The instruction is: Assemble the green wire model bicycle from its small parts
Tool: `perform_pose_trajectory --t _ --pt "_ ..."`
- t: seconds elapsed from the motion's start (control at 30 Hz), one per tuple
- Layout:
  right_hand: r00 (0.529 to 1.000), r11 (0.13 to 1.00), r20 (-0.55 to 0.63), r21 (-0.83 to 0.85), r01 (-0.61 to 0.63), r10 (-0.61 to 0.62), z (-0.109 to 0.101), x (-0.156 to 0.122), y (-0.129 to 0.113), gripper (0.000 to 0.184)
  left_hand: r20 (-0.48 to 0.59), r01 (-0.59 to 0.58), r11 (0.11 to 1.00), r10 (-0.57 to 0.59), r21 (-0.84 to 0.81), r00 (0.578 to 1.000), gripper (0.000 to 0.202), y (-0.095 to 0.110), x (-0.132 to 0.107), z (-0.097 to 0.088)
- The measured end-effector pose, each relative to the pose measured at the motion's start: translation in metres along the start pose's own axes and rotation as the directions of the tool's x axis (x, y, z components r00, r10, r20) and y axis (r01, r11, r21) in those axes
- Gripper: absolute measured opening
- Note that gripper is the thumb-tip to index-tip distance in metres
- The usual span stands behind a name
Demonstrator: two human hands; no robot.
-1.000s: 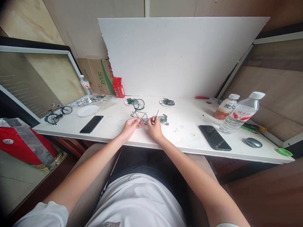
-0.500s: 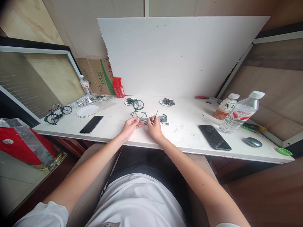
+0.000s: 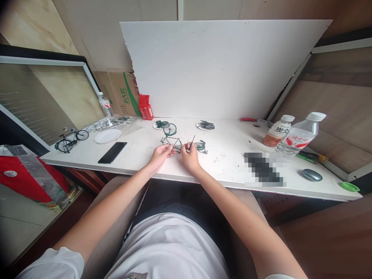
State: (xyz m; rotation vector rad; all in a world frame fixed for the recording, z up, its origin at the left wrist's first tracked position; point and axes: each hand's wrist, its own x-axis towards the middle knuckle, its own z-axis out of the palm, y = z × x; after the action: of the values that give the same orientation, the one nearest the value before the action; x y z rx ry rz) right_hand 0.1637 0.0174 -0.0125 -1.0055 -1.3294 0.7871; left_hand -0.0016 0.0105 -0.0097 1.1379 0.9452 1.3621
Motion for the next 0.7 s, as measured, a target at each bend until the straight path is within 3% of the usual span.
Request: perform_pose_trajectory --t 0.7 --pt "1.000 1.000 -0.008 -0.024 0.001 -0.001 0.0002 -0.0011 -0.0027 0.034 0.016 -0.023 1.000 0.023 0.020 1.000 0.038 0.0000 -0.0011 -0.0001"
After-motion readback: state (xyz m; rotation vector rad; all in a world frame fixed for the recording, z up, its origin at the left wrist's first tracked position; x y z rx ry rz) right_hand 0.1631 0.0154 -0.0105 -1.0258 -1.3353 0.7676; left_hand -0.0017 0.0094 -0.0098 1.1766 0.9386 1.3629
